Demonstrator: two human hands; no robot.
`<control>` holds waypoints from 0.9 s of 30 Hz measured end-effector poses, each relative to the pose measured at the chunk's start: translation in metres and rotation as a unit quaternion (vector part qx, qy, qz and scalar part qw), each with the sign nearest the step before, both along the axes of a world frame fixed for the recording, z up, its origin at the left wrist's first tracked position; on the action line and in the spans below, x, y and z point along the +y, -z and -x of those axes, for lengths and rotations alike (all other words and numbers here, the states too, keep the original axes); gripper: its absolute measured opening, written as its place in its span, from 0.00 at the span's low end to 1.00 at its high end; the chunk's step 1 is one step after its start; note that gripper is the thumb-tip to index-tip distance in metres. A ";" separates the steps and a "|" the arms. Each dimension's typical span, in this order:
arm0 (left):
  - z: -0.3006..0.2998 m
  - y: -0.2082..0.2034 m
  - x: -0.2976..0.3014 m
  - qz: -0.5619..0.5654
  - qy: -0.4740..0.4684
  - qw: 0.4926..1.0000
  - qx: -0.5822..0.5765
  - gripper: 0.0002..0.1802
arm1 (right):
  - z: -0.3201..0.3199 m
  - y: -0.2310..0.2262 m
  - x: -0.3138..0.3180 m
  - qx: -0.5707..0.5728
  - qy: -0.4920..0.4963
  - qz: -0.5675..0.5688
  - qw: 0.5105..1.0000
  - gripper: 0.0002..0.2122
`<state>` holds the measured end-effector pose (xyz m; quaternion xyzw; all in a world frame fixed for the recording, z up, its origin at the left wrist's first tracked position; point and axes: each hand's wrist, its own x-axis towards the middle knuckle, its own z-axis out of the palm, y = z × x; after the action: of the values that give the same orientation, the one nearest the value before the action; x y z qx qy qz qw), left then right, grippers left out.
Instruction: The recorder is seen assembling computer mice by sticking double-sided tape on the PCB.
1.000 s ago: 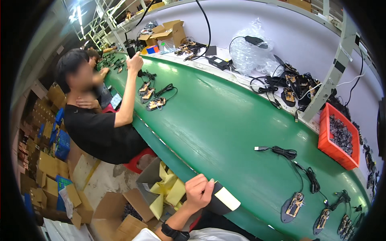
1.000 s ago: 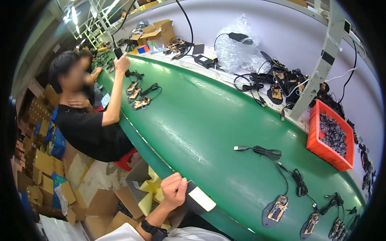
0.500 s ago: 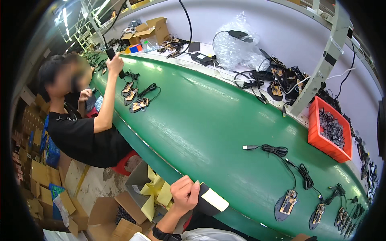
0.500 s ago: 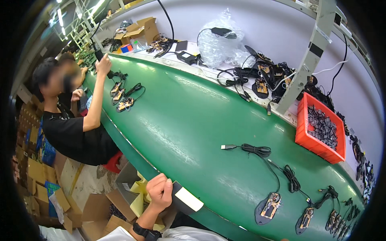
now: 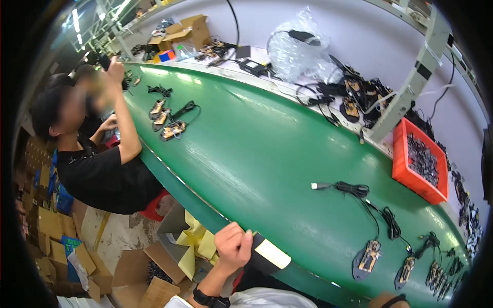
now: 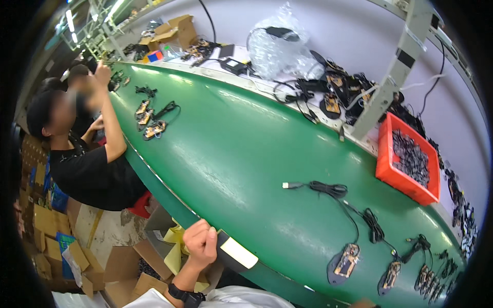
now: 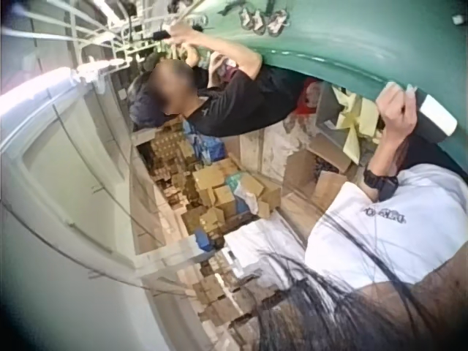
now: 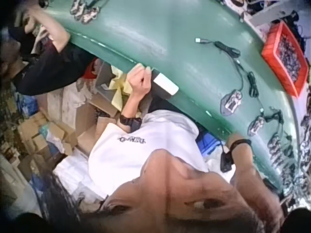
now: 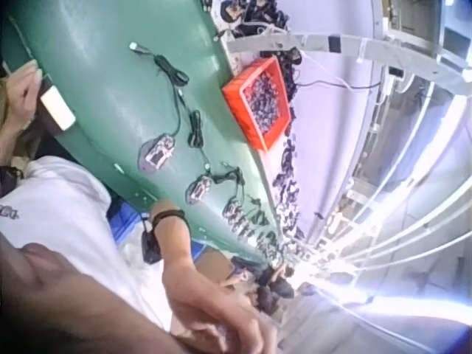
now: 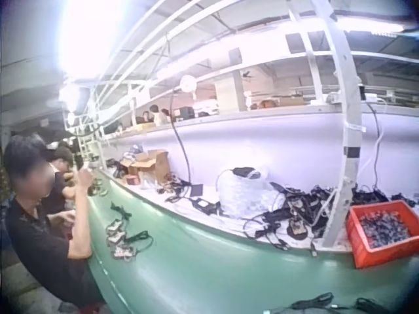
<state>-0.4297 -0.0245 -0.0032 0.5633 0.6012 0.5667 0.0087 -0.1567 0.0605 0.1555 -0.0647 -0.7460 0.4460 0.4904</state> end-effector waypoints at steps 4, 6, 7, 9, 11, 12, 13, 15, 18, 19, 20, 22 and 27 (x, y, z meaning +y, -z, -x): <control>0.010 0.000 -0.005 0.012 -0.015 0.999 0.036 0.18 | 0.016 0.002 0.003 0.000 -0.006 -0.004 1.000 0.20; 0.001 0.001 -0.003 0.008 -0.006 1.000 0.025 0.18 | 0.002 0.002 0.004 -0.002 -0.002 -0.004 1.000 0.20; 0.003 0.001 0.002 -0.001 0.000 1.000 0.009 0.18 | 0.000 0.008 0.003 0.003 0.000 -0.002 1.000 0.20; 0.003 0.002 0.001 -0.001 -0.001 1.000 0.011 0.18 | -0.002 0.006 0.000 -0.002 0.012 0.005 1.000 0.21; 0.005 0.000 0.000 0.006 0.001 1.000 0.029 0.18 | 0.005 0.003 0.004 -0.003 0.003 0.000 1.000 0.21; 0.006 0.000 -0.001 0.009 -0.004 1.000 0.026 0.18 | 0.011 0.000 0.006 -0.001 -0.002 -0.001 1.000 0.21; 0.006 0.001 -0.005 0.012 -0.006 1.000 0.020 0.18 | 0.012 -0.002 0.007 -0.003 -0.007 0.002 1.000 0.21; 0.011 0.001 -0.005 0.011 -0.006 0.999 0.031 0.18 | 0.019 0.001 0.009 0.003 -0.014 -0.002 1.000 0.22; -0.001 0.002 -0.001 0.004 0.003 1.000 0.009 0.17 | 0.000 0.002 0.006 0.000 0.000 0.001 1.000 0.22; -0.001 0.004 0.000 0.003 -0.002 1.000 0.013 0.18 | -0.003 0.007 0.007 0.002 0.004 0.000 1.000 0.23; -0.002 0.005 -0.002 0.006 0.003 1.000 0.011 0.19 | -0.003 0.004 0.003 0.000 0.009 0.003 1.000 0.23; 0.004 0.003 -0.002 0.010 -0.004 1.000 0.020 0.18 | 0.001 0.002 0.004 0.003 0.001 -0.003 1.000 0.23; 0.001 0.003 0.002 0.009 -0.006 1.000 0.020 0.18 | 0.006 0.001 0.010 0.021 -0.012 -0.008 1.000 0.24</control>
<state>-0.4307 -0.0224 -0.0058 0.5713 0.6095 0.5497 -0.0016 -0.1623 0.0707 0.1540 -0.0424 -0.7399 0.4472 0.5009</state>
